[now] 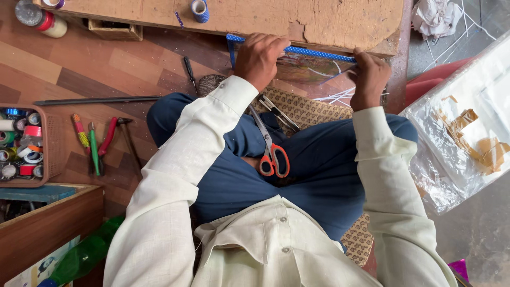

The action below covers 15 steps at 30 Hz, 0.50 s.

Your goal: The person sits on the floor and applies blue patterned tape to the edges of a printed image mounted on cardboard. They smooth the tape, trim excess with scissors, and then place the finished framed print on a stack. The person repeats the process with a second print.

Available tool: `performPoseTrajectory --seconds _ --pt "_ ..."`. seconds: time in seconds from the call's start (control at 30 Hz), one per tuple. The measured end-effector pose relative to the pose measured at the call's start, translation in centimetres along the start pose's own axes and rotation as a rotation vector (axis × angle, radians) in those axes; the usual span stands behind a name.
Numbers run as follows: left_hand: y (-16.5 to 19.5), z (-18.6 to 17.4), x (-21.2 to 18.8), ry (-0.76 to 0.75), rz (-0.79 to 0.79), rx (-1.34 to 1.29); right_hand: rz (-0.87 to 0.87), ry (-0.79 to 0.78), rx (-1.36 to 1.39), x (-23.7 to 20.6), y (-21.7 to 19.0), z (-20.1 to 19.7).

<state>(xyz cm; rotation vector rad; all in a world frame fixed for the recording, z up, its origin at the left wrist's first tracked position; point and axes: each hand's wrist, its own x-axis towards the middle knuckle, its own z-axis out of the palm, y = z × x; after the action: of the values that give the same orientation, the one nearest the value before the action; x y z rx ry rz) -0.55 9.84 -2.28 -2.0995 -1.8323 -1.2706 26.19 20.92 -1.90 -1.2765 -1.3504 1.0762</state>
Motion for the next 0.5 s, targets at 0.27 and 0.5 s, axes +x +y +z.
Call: performPoseTrajectory --seconds 0.27,0.5 --pt "-0.1 -0.6 1.7 -0.267 -0.124 0.043 -0.806 -0.397 -0.542 -4.5 -4.0 5.3" --pt "-2.5 -3.5 1.2 -0.25 -0.103 0.05 -0.769 -0.523 -0.619 -2.5 -4.1 7.1"
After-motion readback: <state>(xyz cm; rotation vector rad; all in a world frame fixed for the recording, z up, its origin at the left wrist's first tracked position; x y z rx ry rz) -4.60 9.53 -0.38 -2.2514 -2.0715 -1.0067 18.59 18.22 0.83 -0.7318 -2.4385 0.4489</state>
